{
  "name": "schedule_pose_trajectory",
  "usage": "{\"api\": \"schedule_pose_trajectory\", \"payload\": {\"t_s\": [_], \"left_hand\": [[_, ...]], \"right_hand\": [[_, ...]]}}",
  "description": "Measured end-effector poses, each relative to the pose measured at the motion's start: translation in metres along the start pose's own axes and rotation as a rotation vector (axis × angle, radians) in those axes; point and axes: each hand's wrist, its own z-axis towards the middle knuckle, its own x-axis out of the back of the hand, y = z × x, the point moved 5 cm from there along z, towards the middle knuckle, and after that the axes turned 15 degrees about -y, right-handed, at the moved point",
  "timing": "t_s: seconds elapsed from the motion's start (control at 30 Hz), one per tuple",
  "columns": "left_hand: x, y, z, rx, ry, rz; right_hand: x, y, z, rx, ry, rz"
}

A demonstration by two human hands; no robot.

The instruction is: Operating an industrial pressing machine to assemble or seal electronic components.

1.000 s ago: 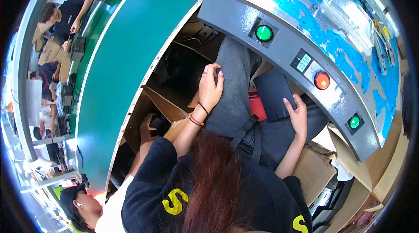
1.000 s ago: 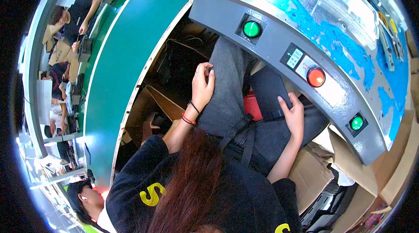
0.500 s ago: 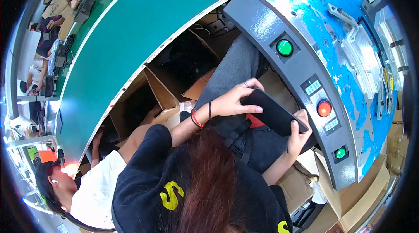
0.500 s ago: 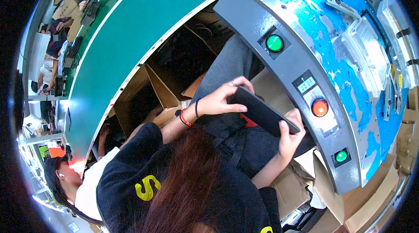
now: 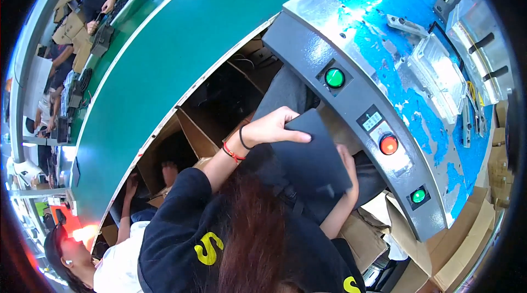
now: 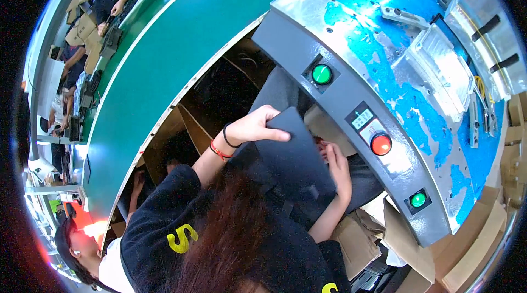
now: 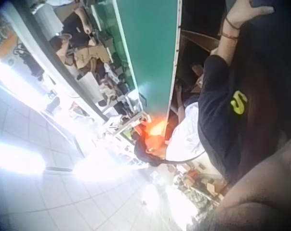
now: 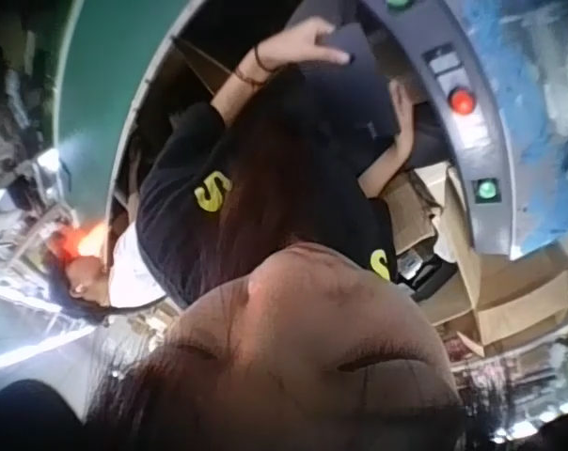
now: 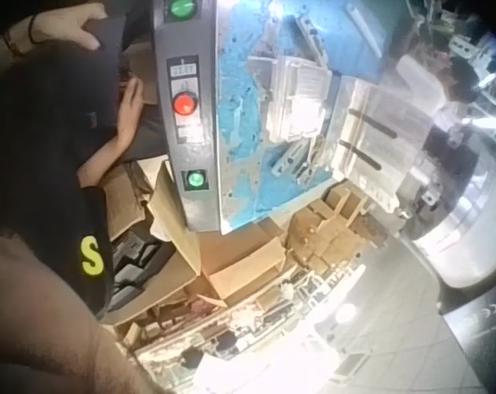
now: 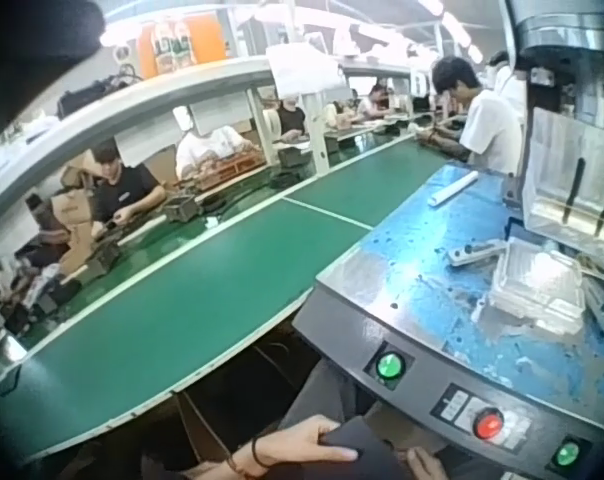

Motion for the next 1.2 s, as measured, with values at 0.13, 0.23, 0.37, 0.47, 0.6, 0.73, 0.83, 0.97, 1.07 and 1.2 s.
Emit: {"api": "schedule_pose_trajectory", "payload": {"t_s": [0.13,0.23,0.37,0.47,0.6,0.73,0.83,0.97,1.07,1.2], "left_hand": [[-0.018,0.021,0.013,-0.744,-0.644,-1.226],[-0.002,0.037,0.01,-0.016,0.173,0.089],[-0.004,0.047,-0.011,-0.761,-0.29,-1.141],[0.026,0.048,-0.024,-0.11,0.404,-0.213],[0.036,0.04,-0.002,-0.047,0.185,-0.304],[0.034,0.007,0.016,0.181,0.062,0.169],[0.02,-0.031,0.032,0.331,0.012,0.293],[0.009,-0.025,0.015,0.126,-0.097,-0.258],[0.014,0.013,-0.006,-0.685,-0.701,-1.115],[0.059,0.081,-0.031,0.084,0.276,0.214]], "right_hand": [[0.001,0.019,0.006,-0.145,0.006,-0.356],[0.009,-0.001,-0.013,0.084,0.094,-0.175],[0.006,0.033,0.004,-0.144,0.065,-0.336],[0.006,0.021,0.0,-0.223,0.056,-0.402],[0.012,0.037,-0.005,-0.23,0.11,-0.465],[0.006,0.021,0.0,-0.211,0.138,-0.249],[0.013,0.043,0.005,-0.057,0.155,0.29],[0.019,0.049,-0.003,-0.038,0.276,0.424],[0.019,0.064,0.005,-0.08,0.277,0.27],[0.046,0.15,0.008,-0.176,0.37,-0.06]]}}
